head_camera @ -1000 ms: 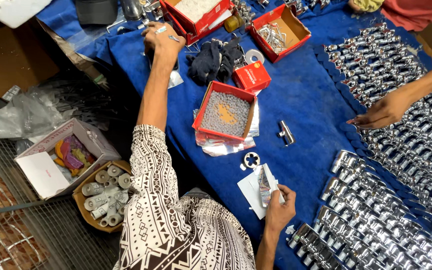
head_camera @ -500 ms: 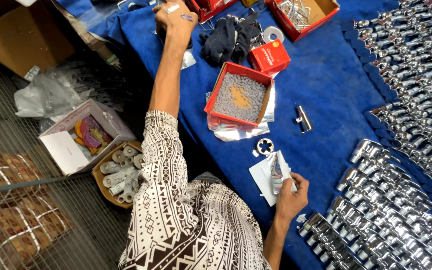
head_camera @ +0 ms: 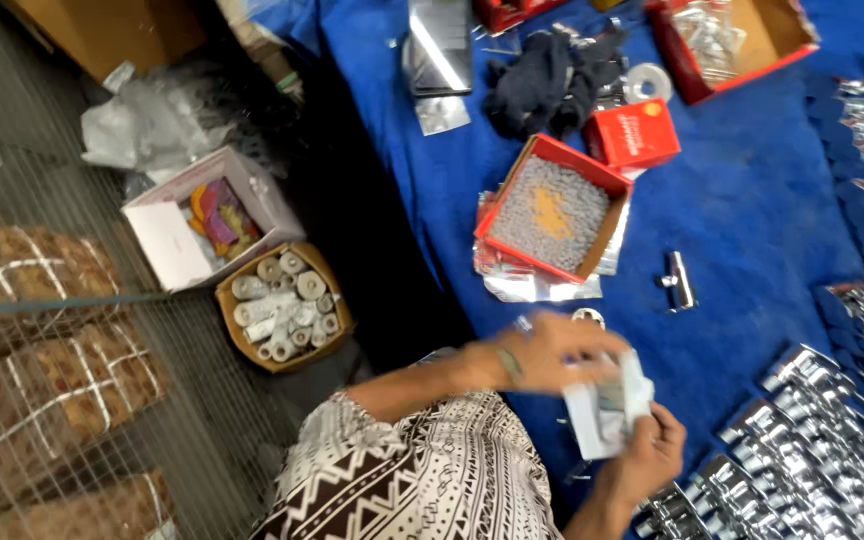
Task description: The person assembles faucets by fitting various small metal and plastic components onto the chrome bodies, applying small pieces of tape or plastic film, and handling several units one at a time on a blue workbench.
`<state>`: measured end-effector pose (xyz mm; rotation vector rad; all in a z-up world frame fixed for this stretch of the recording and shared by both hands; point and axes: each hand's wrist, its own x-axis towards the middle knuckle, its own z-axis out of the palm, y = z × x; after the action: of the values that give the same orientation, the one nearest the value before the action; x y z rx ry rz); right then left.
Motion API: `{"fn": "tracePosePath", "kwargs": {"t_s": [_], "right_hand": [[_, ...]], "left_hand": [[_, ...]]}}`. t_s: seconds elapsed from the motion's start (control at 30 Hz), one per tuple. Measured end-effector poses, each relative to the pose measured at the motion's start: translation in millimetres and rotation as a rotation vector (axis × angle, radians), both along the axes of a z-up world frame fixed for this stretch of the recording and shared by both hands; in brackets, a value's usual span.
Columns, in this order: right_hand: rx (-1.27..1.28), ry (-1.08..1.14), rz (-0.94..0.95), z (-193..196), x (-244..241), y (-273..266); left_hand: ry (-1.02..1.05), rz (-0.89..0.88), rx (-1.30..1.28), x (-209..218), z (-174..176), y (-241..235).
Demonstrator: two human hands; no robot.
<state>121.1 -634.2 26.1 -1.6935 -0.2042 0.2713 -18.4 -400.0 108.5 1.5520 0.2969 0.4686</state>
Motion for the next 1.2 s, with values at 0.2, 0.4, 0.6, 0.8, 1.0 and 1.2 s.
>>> {"fn": "tracePosePath", "kwargs": {"t_s": [0.2,0.4,0.6,0.8,1.0,1.2], "right_hand": [[-0.020,-0.084,-0.009,55,-6,-17],[-0.014,-0.107,-0.069,89,-17,-1],[0.082,-0.109,-0.092,80,-4,11],[-0.081,-0.096,-0.098,62,17,3],[-0.093,-0.222,-0.024,60,29,22],[-0.079,-0.115,-0.172,42,24,3]], "left_hand": [[0.003,-0.225,0.249,29,-32,-44],[-0.138,-0.195,0.298,53,-52,-31],[-0.014,-0.394,-0.092,64,-56,-9],[0.027,-0.280,-0.178,61,-75,-13],[-0.059,-0.196,-0.227,68,-91,-18],[0.045,-0.213,-0.504,89,-104,-34]]}}
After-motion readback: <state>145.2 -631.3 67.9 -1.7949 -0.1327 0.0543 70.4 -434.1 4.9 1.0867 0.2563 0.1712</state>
